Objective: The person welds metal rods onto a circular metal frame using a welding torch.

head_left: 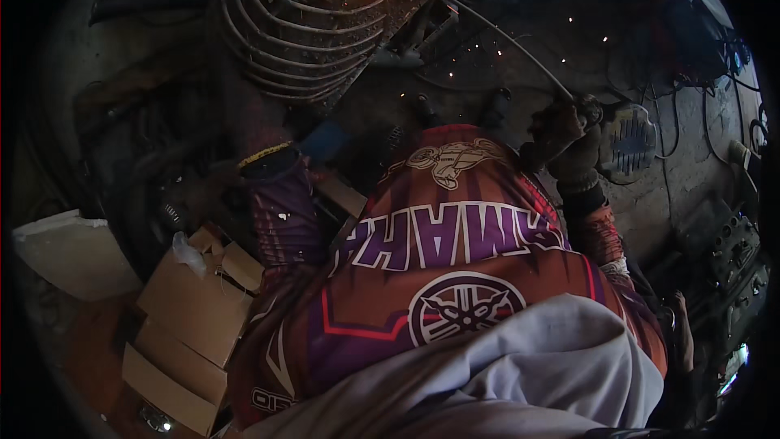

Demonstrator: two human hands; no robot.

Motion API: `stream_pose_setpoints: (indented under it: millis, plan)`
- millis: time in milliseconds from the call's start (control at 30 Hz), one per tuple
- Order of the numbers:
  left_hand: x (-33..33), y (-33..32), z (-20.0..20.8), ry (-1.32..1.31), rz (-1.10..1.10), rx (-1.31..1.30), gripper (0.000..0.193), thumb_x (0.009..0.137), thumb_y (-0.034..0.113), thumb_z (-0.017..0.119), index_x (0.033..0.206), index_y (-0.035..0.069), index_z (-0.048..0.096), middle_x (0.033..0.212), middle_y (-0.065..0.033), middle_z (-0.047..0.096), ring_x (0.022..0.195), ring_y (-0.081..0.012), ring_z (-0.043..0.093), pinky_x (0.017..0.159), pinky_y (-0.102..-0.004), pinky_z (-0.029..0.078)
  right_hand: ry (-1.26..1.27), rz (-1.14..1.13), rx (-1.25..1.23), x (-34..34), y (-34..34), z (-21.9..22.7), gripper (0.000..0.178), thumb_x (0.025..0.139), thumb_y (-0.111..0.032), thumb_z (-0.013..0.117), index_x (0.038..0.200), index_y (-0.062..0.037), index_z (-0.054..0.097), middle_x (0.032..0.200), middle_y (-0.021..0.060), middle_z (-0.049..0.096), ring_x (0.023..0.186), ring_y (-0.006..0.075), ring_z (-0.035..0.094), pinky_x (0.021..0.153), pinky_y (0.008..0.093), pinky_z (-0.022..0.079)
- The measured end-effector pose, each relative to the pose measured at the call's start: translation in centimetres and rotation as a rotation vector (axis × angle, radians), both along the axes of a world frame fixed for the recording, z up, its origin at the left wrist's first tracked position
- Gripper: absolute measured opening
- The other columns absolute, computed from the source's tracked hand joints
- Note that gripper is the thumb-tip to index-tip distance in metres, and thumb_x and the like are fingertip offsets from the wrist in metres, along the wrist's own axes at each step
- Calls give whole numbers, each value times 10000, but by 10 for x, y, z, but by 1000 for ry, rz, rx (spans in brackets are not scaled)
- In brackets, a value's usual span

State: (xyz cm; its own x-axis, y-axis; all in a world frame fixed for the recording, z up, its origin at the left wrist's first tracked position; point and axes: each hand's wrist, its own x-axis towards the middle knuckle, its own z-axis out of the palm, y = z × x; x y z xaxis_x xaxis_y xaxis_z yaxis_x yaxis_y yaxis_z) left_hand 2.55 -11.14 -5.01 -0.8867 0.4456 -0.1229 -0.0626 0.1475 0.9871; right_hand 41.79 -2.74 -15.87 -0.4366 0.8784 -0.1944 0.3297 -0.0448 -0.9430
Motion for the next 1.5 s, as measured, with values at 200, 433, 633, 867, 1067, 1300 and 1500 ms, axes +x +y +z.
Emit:
stream_pose_setpoints:
  millis: [200,433,633,867,1067,1300,1500]
  plan:
    - [10,9,16,-151,108,29,563,934,363,599,1364,23,469,1386,-144,500,1233,-263,521,1001,-392,455,-75,72,93,4,6,-5,339,993,-321,459,1082,-9,559,878,208,633,744,320,653,678,453,557]
    - [-14,2,-6,-324,304,-18,598,945,353,590,1420,37,411,1426,-132,479,1282,-269,484,1083,-435,394,-17,106,43,5,6,-8,251,996,-272,524,1071,-32,519,862,176,624,733,273,655,648,402,562]
    - [-16,-8,-10,-388,203,115,554,970,323,554,1414,23,417,1404,-146,495,1277,-272,485,1072,-449,401,-104,183,177,1,8,3,261,928,-159,611,1137,-35,514,943,144,616,806,266,670,689,402,590]
    - [-10,-7,-3,-343,237,64,567,965,350,556,1413,28,422,1407,-143,492,1273,-276,489,1061,-449,412,-104,159,120,-1,9,12,366,844,-84,679,1171,-51,517,1025,90,606,844,275,683,701,405,610]
    - [-8,-6,-2,-290,214,58,580,961,372,557,1412,33,427,1410,-141,490,1270,-279,492,1053,-448,420,-170,176,353,-12,8,24,326,890,-248,609,1150,-66,537,979,61,614,767,260,665,659,375,597]
    - [-4,-8,-4,-143,97,19,594,956,399,559,1411,38,432,1414,-138,487,1265,-282,496,1043,-447,431,603,-160,-529,2,-3,2,448,853,-137,684,1248,-8,518,1097,75,617,963,181,638,820,336,541]
    - [-9,-4,-7,-92,76,18,607,952,421,561,1411,43,437,1417,-135,485,1262,-285,500,1034,-447,440,-23,18,63,3,2,-1,444,992,-397,416,1164,-9,547,948,175,645,830,312,661,737,446,559]
